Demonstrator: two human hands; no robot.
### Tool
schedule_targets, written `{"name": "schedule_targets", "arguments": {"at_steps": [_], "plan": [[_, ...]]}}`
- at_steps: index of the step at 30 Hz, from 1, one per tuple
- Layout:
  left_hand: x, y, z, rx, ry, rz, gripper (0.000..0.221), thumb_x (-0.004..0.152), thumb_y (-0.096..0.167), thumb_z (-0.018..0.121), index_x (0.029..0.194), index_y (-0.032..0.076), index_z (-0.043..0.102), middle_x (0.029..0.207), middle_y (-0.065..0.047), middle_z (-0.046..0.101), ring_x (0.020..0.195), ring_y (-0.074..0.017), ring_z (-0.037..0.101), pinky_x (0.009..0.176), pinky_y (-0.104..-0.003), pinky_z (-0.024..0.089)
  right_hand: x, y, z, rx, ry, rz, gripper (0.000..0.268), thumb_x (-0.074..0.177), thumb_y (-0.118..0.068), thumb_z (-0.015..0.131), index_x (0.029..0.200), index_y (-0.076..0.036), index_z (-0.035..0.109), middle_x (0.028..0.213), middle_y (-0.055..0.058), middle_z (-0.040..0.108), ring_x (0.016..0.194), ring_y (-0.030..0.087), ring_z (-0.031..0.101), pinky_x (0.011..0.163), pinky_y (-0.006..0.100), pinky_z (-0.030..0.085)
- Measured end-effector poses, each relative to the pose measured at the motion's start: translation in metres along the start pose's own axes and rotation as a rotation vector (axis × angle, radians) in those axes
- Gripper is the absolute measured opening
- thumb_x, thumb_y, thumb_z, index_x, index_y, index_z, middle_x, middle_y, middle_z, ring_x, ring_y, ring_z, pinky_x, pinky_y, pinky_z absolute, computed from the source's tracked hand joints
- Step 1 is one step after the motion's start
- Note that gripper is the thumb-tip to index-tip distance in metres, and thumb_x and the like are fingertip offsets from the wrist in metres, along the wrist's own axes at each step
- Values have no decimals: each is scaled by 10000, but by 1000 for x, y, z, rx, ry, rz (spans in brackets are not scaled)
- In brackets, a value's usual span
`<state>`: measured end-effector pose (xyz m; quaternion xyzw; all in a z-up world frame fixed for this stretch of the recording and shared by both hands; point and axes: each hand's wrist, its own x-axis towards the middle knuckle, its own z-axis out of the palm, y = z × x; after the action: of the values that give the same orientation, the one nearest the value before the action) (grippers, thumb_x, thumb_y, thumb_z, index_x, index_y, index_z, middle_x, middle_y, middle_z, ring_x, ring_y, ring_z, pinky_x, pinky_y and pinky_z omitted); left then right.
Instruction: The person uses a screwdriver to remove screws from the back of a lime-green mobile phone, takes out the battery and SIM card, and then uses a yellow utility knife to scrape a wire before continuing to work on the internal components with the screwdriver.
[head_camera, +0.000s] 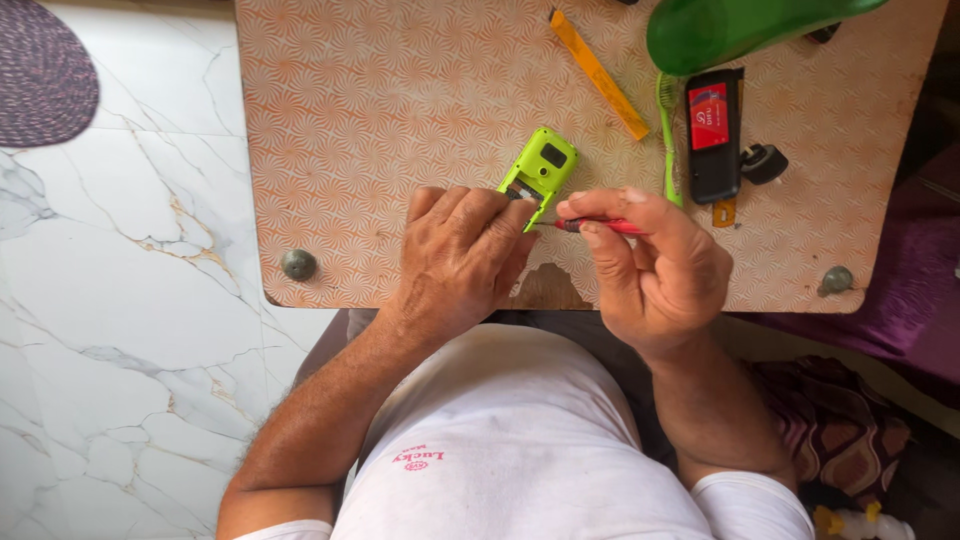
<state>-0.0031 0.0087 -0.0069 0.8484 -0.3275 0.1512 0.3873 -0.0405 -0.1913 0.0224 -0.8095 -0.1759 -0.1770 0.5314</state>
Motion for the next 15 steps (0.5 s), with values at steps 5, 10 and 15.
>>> {"name": "schedule_targets", "arguments": {"at_steps": [5, 10, 15], "plan": [[-1, -2, 2, 16, 4, 7, 305, 900, 128, 838, 1154, 83, 674, 992, -25, 618, 885, -214, 613, 814, -408, 409, 2, 0, 1, -20, -26, -19, 378, 1102, 68, 599, 1420, -33, 420, 1175, 245, 709, 1019, 253, 757, 906, 346, 668], [-1, -3, 0, -34, 30, -24, 210, 904, 87, 824, 1066, 97, 690, 947, -13, 635, 855, -202, 614, 804, -396, 406, 4, -5, 2, 8, -10, 20, 333, 1111, 56, 585, 1400, -10, 434, 1178, 247, 709, 1019, 260, 757, 908, 346, 669], [-1, -7, -4, -190, 93, -138, 168, 898, 84, 837, 1003, 112, 709, 882, 7, 647, 789, -168, 611, 768, -369, 391, 2, -9, 1, 118, 64, 81, 331, 1133, 57, 553, 1417, -35, 412, 1119, 291, 695, 970, 277, 758, 890, 371, 673]]}}
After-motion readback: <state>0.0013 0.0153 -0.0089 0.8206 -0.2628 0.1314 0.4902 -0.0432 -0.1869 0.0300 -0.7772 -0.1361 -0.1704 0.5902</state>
